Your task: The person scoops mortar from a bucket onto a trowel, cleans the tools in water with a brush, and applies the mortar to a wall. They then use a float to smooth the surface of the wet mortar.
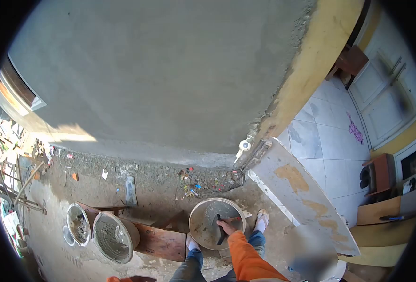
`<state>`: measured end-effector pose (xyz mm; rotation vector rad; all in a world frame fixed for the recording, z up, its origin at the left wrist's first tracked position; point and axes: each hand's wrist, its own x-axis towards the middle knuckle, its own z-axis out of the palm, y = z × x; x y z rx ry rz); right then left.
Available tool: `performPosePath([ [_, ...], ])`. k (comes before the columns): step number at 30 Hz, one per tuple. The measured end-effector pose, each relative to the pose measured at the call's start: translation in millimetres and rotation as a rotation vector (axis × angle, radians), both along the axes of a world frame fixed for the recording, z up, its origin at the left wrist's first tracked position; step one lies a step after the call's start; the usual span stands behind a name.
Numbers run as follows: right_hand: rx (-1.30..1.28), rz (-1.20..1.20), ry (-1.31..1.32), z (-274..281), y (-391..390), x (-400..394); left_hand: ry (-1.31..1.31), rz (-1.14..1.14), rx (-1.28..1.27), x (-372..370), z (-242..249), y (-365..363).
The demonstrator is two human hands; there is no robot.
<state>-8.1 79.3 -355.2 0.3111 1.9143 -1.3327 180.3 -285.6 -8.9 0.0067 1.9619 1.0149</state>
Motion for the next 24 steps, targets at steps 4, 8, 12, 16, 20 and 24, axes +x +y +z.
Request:
performPosePath([
  [4, -0.495, -0.376, -0.309, 78.8, 25.6, 5.7, 0.498, 0.434, -0.085, -151.9, 135.7, -35.4],
  [8, -0.652, -0.415, 0.055, 26.2, 41.7, -1.1, 1.369, 0.502, -0.122, -328.0, 252.3, -58.1],
  [12, -0.431, -0.252, 0.362, 91.7, -5.8, 14.9, 2.479, 0.253, -0.548, -472.0, 398.3, -36.5],
  [16, -0.002, -0.360, -0.099, 101.6, -30.7, 2.7, 2.576, 0.358, -0.736, -556.4, 453.0, -19.3],
  [20, 0.245, -0.399, -0.016, 68.5, -32.3, 4.9, 2.523, 0.474, -0.751, -570.1, 447.7, -19.2],
  [24, -0.218, -0.742, 0.409, 194.0, -71.5, -77.3, 2.539, 0.446, -0.705, -569.3, 443.6, -16.7],
])
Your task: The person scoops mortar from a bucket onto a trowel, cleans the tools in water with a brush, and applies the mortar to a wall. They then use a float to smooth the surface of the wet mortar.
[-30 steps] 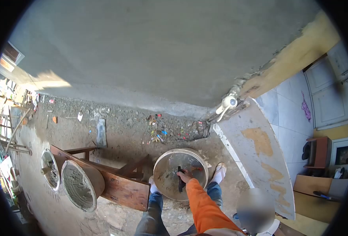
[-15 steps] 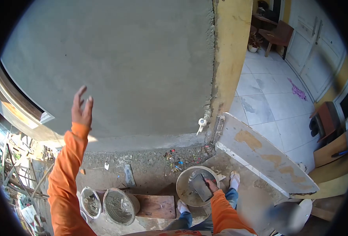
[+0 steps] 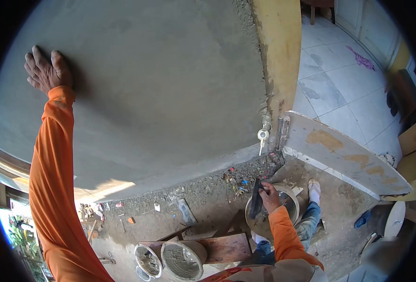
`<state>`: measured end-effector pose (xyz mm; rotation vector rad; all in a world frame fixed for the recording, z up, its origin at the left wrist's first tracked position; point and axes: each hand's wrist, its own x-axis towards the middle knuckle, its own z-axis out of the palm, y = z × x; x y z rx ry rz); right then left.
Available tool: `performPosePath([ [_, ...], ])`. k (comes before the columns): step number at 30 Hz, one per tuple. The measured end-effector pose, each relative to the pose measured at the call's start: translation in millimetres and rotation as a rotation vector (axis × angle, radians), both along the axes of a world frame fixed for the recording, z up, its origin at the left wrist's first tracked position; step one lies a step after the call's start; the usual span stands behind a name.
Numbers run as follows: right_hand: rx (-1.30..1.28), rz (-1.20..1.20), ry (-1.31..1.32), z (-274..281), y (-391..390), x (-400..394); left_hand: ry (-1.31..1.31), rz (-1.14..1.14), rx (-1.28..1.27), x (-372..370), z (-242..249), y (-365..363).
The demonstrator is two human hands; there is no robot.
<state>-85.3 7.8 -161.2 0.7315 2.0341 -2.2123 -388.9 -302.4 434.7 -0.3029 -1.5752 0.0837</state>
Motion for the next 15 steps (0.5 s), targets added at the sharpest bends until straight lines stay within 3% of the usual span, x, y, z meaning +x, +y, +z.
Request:
performPosePath([
  [2, -0.183, -0.196, 0.402, 81.3, -36.0, -65.3, 0.022, -0.009, -0.010, -1.1, 1.2, -1.3],
  [3, -0.233, -0.236, 0.437, 125.9, -47.2, -94.6, 0.023, -0.012, -0.015, -0.9, 1.4, -1.6],
  [5, -0.337, -0.513, 0.662, 158.4, -77.8, -160.3, 0.017, 0.005, 0.002, -0.2, 0.9, 0.4],
  [7, -0.271, -0.691, 0.779, 192.8, -86.1, -201.9, 0.014, 0.006, -0.012, 4.3, -1.5, 1.1],
  [10, -0.127, -0.889, 0.708, 230.3, -74.3, -225.8, 0.007, 0.017, -0.019, 1.3, 0.1, 0.0],
  [15, -0.272, -0.936, 0.578, 263.9, -36.8, -249.5, 0.006, 0.023, -0.004, 0.8, 2.3, 0.2],
])
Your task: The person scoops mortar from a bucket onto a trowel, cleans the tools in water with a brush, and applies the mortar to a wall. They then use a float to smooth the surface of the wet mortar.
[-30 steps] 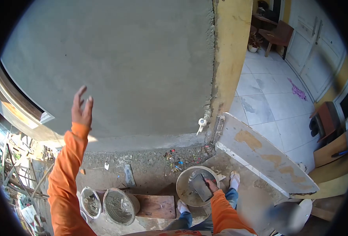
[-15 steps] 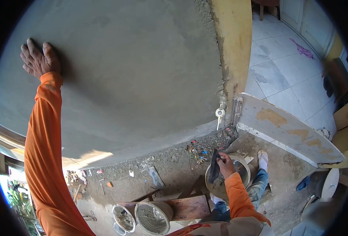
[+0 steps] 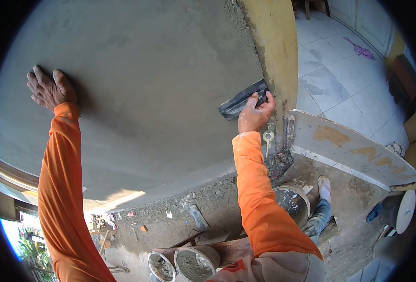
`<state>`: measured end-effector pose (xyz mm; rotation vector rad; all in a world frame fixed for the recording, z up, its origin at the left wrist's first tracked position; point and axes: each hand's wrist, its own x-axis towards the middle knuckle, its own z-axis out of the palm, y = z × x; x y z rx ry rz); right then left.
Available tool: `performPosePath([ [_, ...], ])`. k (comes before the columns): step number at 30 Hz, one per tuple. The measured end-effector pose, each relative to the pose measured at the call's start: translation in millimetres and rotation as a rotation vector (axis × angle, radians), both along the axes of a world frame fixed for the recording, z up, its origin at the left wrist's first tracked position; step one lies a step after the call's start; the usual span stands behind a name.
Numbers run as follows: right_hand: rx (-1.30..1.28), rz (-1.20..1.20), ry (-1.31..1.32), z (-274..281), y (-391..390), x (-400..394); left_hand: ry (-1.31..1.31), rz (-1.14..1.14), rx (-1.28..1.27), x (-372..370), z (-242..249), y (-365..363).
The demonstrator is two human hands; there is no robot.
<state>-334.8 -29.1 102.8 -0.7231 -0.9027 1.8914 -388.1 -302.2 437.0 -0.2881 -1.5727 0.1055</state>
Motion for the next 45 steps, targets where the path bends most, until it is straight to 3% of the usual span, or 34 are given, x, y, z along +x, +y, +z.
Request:
performPosePath([
  [1, -0.008, 0.048, -0.025, 6.7, 4.2, -1.2, 0.004, 0.005, -0.010, -0.9, 0.4, -1.3],
  [2, 0.191, -0.133, -0.096, -10.5, -6.9, -19.5, 0.009, 0.010, -0.018, -1.6, 0.2, -2.1],
  [4, 0.503, -0.019, -0.146, -5.0, -45.6, 1.4, 0.006, 0.010, -0.014, -1.7, -0.4, -2.9],
  [5, 0.511, -0.023, -0.144, -14.9, -46.3, -3.8, 0.006, 0.010, -0.015, -1.1, -0.6, -2.2],
  [8, -0.052, -0.008, 0.176, -17.1, -23.4, -13.6, 0.030, 0.014, -0.031, -0.4, -1.2, -1.0],
  [10, 0.069, -0.102, -0.017, 8.8, 0.0, -15.3, 0.019, 0.009, -0.028, 0.0, -2.0, -1.7],
  [12, 0.473, -0.094, -0.076, 32.6, -33.0, -0.5, 0.012, 0.000, -0.015, -1.1, -1.7, -1.1],
  [14, 0.541, 0.046, -0.044, 15.3, -61.0, 3.7, 0.043, 0.009, -0.038, -0.4, -2.1, -1.4],
  [16, 0.225, -0.023, -0.050, -4.4, -41.9, -7.1, 0.050, 0.009, -0.042, -0.4, -0.9, -2.7],
  [17, 0.000, 0.063, 0.110, -5.7, -26.1, -15.2, 0.058, 0.013, -0.044, -2.3, -1.3, -3.0],
  [18, 0.001, 0.070, 0.104, 6.5, -27.1, -13.9, 0.052, 0.020, -0.044, -1.7, -2.3, -4.0],
  [20, 0.173, -0.143, -0.095, 30.2, -33.0, -12.1, 0.026, -0.021, -0.035, -1.1, -1.0, -2.4],
  [22, 0.297, -0.095, -0.162, 22.8, -44.7, 1.4, 0.049, -0.007, -0.048, -0.5, 0.2, -2.9],
  [24, 0.625, -0.067, -0.132, -10.6, -48.5, 4.4, 0.056, -0.008, -0.047, -2.4, -3.6, 0.7],
  [26, 0.594, -0.099, -0.193, -38.4, -33.1, 0.1, 0.051, 0.013, -0.023, -1.8, -1.6, -0.9],
  [28, -0.059, 0.013, 0.052, -37.4, -5.2, -12.3, 0.065, 0.009, -0.029, -0.1, -0.3, -0.3],
  [30, -0.020, -0.078, -0.053, -6.2, -5.9, -10.5, 0.051, 0.008, -0.049, -0.4, -2.3, 0.1],
  [32, 0.469, -0.102, -0.073, 37.3, -30.0, -0.5, 0.056, 0.009, -0.038, -0.8, -1.4, -0.1],
  [34, 1.029, -0.088, -0.103, -9.8, -52.2, 1.3, 0.055, 0.010, -0.046, -0.4, -2.4, -1.8],
  [35, 0.529, -0.049, -0.104, 16.9, -77.9, 7.1, 0.062, 0.004, -0.054, -1.4, -1.6, -1.8],
  [38, -0.055, -0.091, 0.058, -1.6, -6.6, -21.5, 0.062, 0.007, -0.058, -1.7, -0.7, -3.1],
  [40, 0.258, -0.194, -0.060, 40.0, 3.0, -19.6, 0.037, 0.001, -0.051, -0.1, -2.6, -2.5],
  [43, 0.691, -0.119, -0.047, 36.1, -65.6, -1.2, 0.029, -0.007, -0.032, -0.2, -2.2, -0.5],
  [44, 0.610, -0.142, -0.024, 21.0, -70.9, 1.1, 0.023, 0.000, -0.028, 0.4, -1.3, -0.8],
  [45, 0.366, -0.134, 0.003, 11.9, -53.0, -4.5, 0.025, -0.005, -0.027, 0.7, -0.5, 0.0],
])
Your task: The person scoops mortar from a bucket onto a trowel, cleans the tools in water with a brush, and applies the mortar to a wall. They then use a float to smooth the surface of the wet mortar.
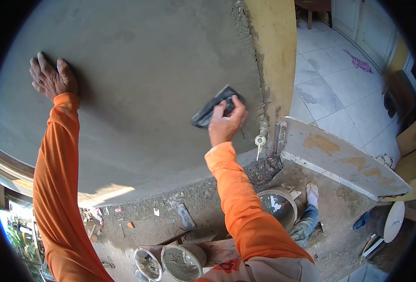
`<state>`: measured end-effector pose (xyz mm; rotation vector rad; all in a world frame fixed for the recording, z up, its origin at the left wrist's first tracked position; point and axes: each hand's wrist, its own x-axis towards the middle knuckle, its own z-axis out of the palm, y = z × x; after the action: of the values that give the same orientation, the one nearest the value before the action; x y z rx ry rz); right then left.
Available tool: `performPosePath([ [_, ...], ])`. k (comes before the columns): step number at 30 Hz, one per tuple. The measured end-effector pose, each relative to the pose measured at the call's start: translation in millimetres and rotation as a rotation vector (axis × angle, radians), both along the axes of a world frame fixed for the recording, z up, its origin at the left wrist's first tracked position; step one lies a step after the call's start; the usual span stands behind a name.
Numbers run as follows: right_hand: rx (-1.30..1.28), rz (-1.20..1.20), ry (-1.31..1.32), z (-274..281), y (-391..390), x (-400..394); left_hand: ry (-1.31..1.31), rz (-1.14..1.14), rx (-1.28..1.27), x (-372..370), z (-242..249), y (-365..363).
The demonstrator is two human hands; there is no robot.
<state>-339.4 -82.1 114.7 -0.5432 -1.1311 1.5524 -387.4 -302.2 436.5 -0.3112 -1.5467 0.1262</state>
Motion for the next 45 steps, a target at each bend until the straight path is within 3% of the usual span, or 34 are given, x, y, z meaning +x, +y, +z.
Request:
performPosePath([
  [1, -0.238, 0.018, 0.050, -6.0, 30.9, -13.5, 0.021, -0.002, -0.003, -1.1, 0.9, 0.8],
  [3, -0.250, -0.058, 0.010, 29.1, 57.4, -10.8, 0.023, 0.011, -0.010, -1.5, -3.1, -3.0],
  [5, 0.225, -0.117, -0.016, 73.8, 38.4, -3.4, 0.034, -0.001, -0.032, -2.9, -0.4, -3.6],
  [6, 0.403, -0.162, -0.079, 67.5, 16.5, 3.4, 0.032, 0.004, -0.029, -0.6, -1.4, -2.3],
  [8, 0.177, -0.075, -0.043, 21.4, 9.0, -6.6, 0.023, -0.001, -0.008, 0.4, -0.9, 2.4],
  [10, -0.165, -0.043, -0.069, 2.5, 63.4, -23.1, 0.040, -0.009, -0.009, -1.9, 0.7, 1.6],
  [11, -0.163, -0.036, -0.077, 19.2, 63.0, -15.1, 0.041, -0.007, -0.019, -1.9, -2.0, -0.6],
  [13, 0.232, -0.117, -0.030, 74.5, 49.3, -2.0, 0.048, -0.004, -0.032, -3.3, -1.5, -2.5],
  [15, 0.462, 0.009, -0.031, 48.6, -6.0, 7.8, 0.056, -0.013, -0.046, -0.8, 0.8, -1.5],
  [17, 0.287, -0.084, -0.033, 11.1, 13.5, -2.3, 0.006, -0.011, -0.010, -1.2, -0.5, -0.8],
  [18, 0.035, -0.074, -0.014, 7.1, 38.3, -14.5, 0.013, -0.012, -0.003, -2.6, 0.1, 0.1],
  [21, 0.262, -0.191, -0.028, 65.1, 51.2, -8.2, 0.008, -0.007, -0.006, -0.9, -1.4, 0.2],
  [23, 0.432, 0.017, -0.020, 60.4, 12.0, 8.4, 0.009, 0.014, -0.019, 1.0, -1.4, 0.4],
  [25, 0.382, -0.092, -0.065, 11.3, 22.2, -1.0, 0.007, 0.010, -0.019, 2.2, -1.3, 0.4],
  [26, 0.166, -0.109, -0.089, 8.5, 42.2, -6.6, 0.010, 0.004, -0.015, 1.2, -1.6, 0.5],
  [29, 0.231, -0.137, -0.015, 85.1, 59.5, -4.5, -0.006, 0.009, -0.002, 4.4, -2.3, 4.3],
  [30, 0.328, -0.014, 0.057, 98.5, 39.8, 2.7, -0.007, 0.016, -0.004, 5.4, -2.2, 3.6],
  [31, 0.517, 0.019, -0.052, 92.4, 16.3, 12.2, -0.011, 0.016, -0.009, 5.3, -2.9, 2.5],
  [34, 0.411, -0.067, 0.001, 41.5, 32.7, -1.5, 0.012, 0.002, -0.015, -0.5, -1.0, -1.5],
  [35, 0.241, -0.123, -0.015, 50.8, 52.0, -10.2, 0.015, 0.008, -0.028, -1.5, -0.4, -4.5],
  [37, 0.382, -0.281, -0.048, 88.7, 59.3, -12.6, 0.010, 0.012, -0.028, -0.8, -1.6, -4.1],
  [39, 0.549, -0.056, -0.009, 92.6, 20.9, 5.9, 0.005, 0.016, -0.030, 1.5, -0.1, -4.3],
  [40, 0.637, -0.029, -0.017, 65.1, 10.6, 3.6, -0.001, 0.013, -0.023, 0.8, -0.4, -4.6],
  [41, 0.596, 0.012, 0.007, 44.1, 19.5, 4.0, -0.007, 0.005, -0.017, -0.6, -0.1, -4.5],
  [42, 0.481, -0.094, -0.017, 42.3, 44.0, -3.9, 0.002, 0.002, -0.011, -1.6, 1.3, -4.0],
  [43, 0.363, -0.192, -0.040, 52.8, 60.2, -11.2, 0.001, 0.002, -0.006, -2.0, 1.7, -4.0],
  [45, 0.411, -0.129, 0.033, 98.0, 55.6, -10.2, -0.009, 0.012, -0.012, -1.1, 1.1, -4.7],
])
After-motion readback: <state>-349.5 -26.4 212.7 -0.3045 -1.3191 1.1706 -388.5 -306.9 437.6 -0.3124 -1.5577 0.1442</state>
